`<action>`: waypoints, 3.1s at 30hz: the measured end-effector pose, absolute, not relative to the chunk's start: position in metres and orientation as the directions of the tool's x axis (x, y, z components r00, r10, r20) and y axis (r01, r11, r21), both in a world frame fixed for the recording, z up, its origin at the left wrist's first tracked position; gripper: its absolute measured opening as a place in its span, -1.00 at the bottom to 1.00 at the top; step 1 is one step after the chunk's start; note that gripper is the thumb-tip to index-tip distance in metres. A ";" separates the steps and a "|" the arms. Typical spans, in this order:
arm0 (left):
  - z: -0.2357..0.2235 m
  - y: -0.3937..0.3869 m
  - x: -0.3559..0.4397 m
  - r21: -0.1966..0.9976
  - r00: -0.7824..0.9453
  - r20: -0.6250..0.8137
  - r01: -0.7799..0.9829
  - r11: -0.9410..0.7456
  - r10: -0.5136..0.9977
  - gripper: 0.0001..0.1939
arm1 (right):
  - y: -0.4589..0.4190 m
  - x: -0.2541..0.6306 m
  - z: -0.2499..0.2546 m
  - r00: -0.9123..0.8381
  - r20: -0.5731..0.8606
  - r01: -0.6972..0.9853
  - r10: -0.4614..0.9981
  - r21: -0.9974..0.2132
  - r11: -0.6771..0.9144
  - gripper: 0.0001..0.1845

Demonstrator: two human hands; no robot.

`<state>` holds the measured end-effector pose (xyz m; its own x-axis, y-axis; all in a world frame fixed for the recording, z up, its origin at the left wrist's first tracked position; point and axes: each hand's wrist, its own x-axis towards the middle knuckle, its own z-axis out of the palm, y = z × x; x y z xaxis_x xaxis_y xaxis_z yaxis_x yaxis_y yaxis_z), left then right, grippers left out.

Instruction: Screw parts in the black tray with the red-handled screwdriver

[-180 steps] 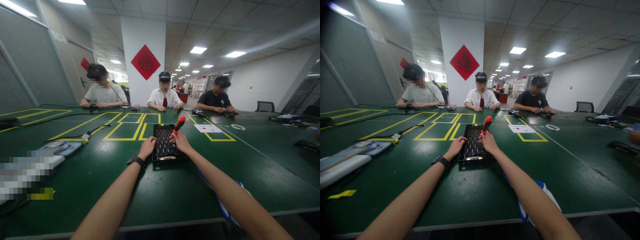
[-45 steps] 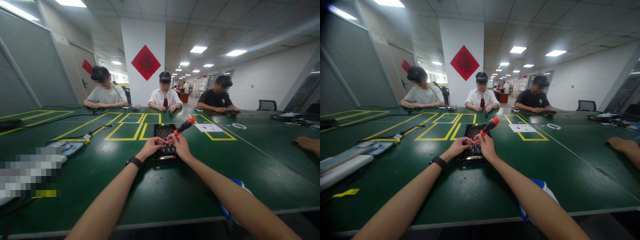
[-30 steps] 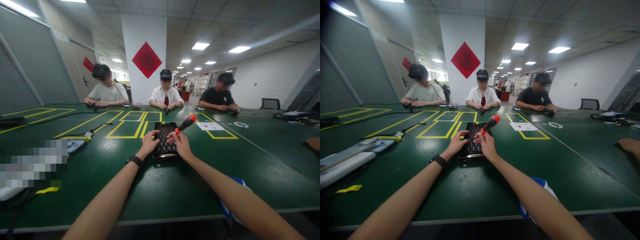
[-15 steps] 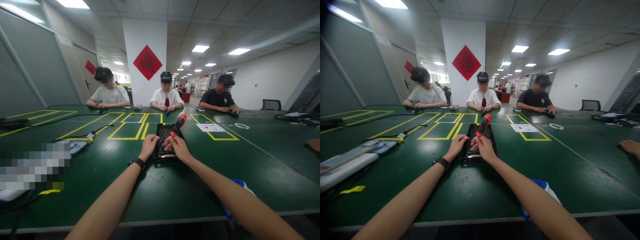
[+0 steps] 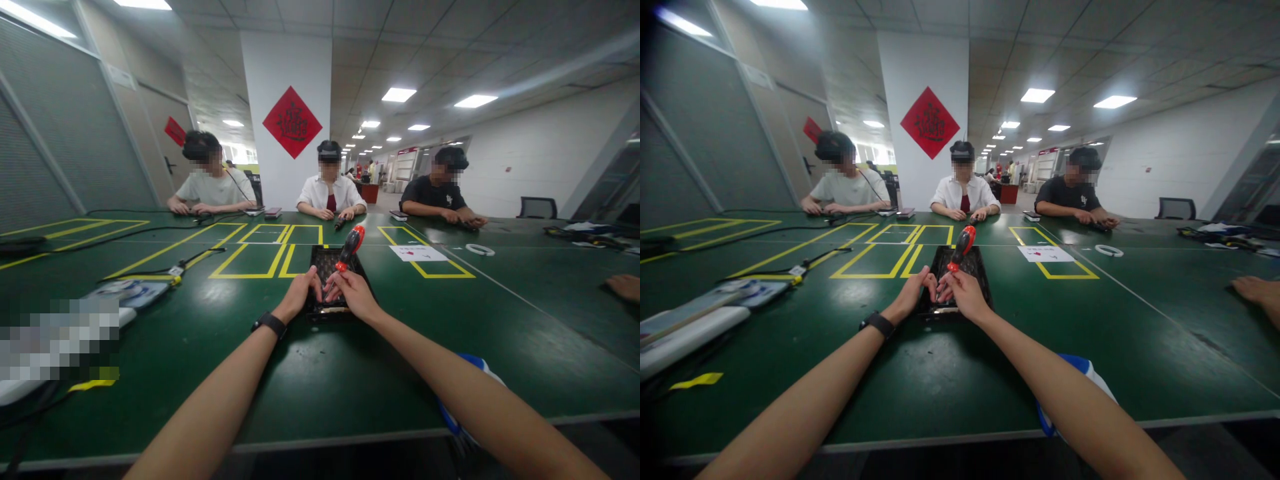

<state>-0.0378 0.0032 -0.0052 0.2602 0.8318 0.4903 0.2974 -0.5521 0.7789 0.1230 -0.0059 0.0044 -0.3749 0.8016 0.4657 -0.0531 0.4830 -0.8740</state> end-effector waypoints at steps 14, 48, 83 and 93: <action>-0.003 0.001 -0.038 0.790 0.286 0.439 0.329 -0.518 0.852 -0.21 | -0.007 0.123 0.002 -0.398 0.474 -0.012 0.785 -0.859 0.512 -0.62; 0.004 0.009 -0.057 0.894 0.534 0.247 0.196 -0.403 0.808 -0.73 | 0.006 0.106 0.012 -0.302 0.492 -0.136 0.816 -0.870 0.474 -0.65; -0.002 0.013 -0.051 0.963 0.471 0.200 0.067 -0.261 0.859 -0.74 | 0.009 0.114 0.000 -0.300 0.458 -0.282 0.837 -0.881 0.381 -0.71; 0.007 0.006 -0.058 0.952 0.637 0.169 0.092 -0.292 0.752 -0.72 | 0.007 0.116 0.001 -0.374 0.401 -0.303 0.836 -0.905 0.298 -0.60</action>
<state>-0.0579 0.0060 0.0066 0.6373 0.7518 0.1689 0.0922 -0.2921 0.9519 0.1159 0.0074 0.0011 -0.3740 0.8365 0.4005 -0.3029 0.2980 -0.9052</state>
